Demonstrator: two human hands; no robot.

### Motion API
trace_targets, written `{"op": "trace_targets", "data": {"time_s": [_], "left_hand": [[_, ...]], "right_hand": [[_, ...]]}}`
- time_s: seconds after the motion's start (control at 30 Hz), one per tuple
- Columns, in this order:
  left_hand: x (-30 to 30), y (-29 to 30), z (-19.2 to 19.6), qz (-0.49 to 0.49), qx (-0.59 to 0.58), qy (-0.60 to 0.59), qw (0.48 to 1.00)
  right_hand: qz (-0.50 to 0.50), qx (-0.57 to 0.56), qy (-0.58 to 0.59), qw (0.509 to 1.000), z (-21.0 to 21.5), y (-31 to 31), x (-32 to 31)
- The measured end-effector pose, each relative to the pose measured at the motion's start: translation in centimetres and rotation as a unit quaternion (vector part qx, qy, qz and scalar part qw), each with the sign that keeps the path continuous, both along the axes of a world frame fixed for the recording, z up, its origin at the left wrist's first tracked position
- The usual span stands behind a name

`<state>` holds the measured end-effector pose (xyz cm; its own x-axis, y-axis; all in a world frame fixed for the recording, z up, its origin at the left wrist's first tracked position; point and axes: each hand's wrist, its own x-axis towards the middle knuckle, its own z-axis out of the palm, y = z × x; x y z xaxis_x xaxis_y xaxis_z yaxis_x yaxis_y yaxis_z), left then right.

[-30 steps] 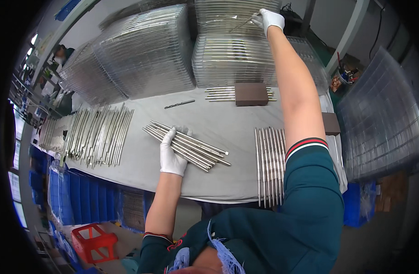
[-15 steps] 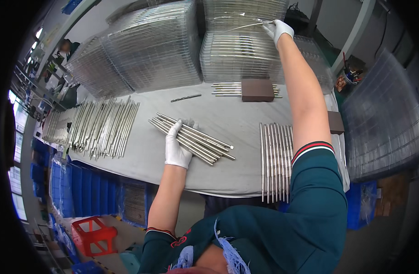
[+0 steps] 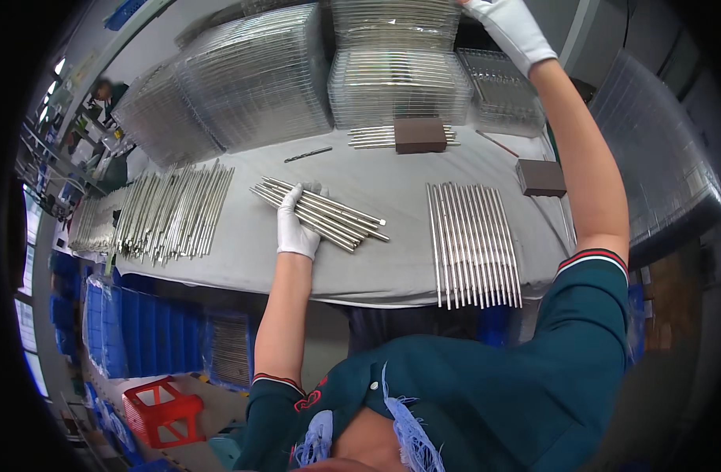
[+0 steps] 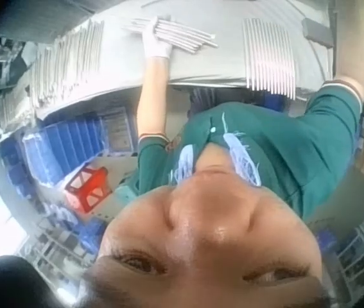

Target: Organizing and bundling thin metal rods into groups at a factory workstation.

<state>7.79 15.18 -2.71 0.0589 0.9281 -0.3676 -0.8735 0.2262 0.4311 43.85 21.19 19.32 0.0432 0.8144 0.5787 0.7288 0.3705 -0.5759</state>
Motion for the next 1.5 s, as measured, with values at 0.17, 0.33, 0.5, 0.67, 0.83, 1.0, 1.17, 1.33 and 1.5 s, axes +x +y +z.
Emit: {"op": "trace_targets", "data": {"time_s": [0.17,0.33,0.5,0.67,0.83,1.0,1.17,1.33,1.5], "left_hand": [[-0.6,0.0,-0.2,0.013,0.029,0.0,0.999],[-0.6,-0.1,-0.5,0.03,0.053,0.024,0.998],[-0.6,-0.2,-0.7,0.022,0.065,0.019,0.997],[-1.0,-0.5,-0.8,0.02,0.089,0.035,0.995],[-1.2,0.0,-1.4,0.032,0.088,0.028,0.995],[-0.8,-0.3,-1.2,0.027,0.09,0.024,0.995],[-0.9,-0.5,-1.1,0.028,0.088,0.019,0.996],[-0.9,-0.6,-1.1,0.021,0.088,0.015,0.996],[-1.5,-0.8,-1.2,0.033,0.08,0.011,0.996]], "right_hand": [[-0.081,0.234,-0.332,0.91,7.2,-18.9,-2.1],[-0.356,0.111,-0.264,0.89,8.4,-29.9,8.1],[-0.335,-0.005,-0.153,0.93,5.6,-33.8,11.9],[-0.293,-0.023,-0.107,0.95,5.9,-33.5,11.9],[-0.263,-0.054,-0.125,0.955,6.9,-32.7,13.2],[-0.249,-0.134,-0.148,0.948,8.4,-32.3,13.8],[-0.302,-0.148,-0.189,0.923,10.1,-32.4,11.7],[-0.366,-0.003,-0.101,0.925,15.0,-32.2,15.4],[-0.307,0.13,-0.072,0.94,19.9,-29.8,13.5]]}}
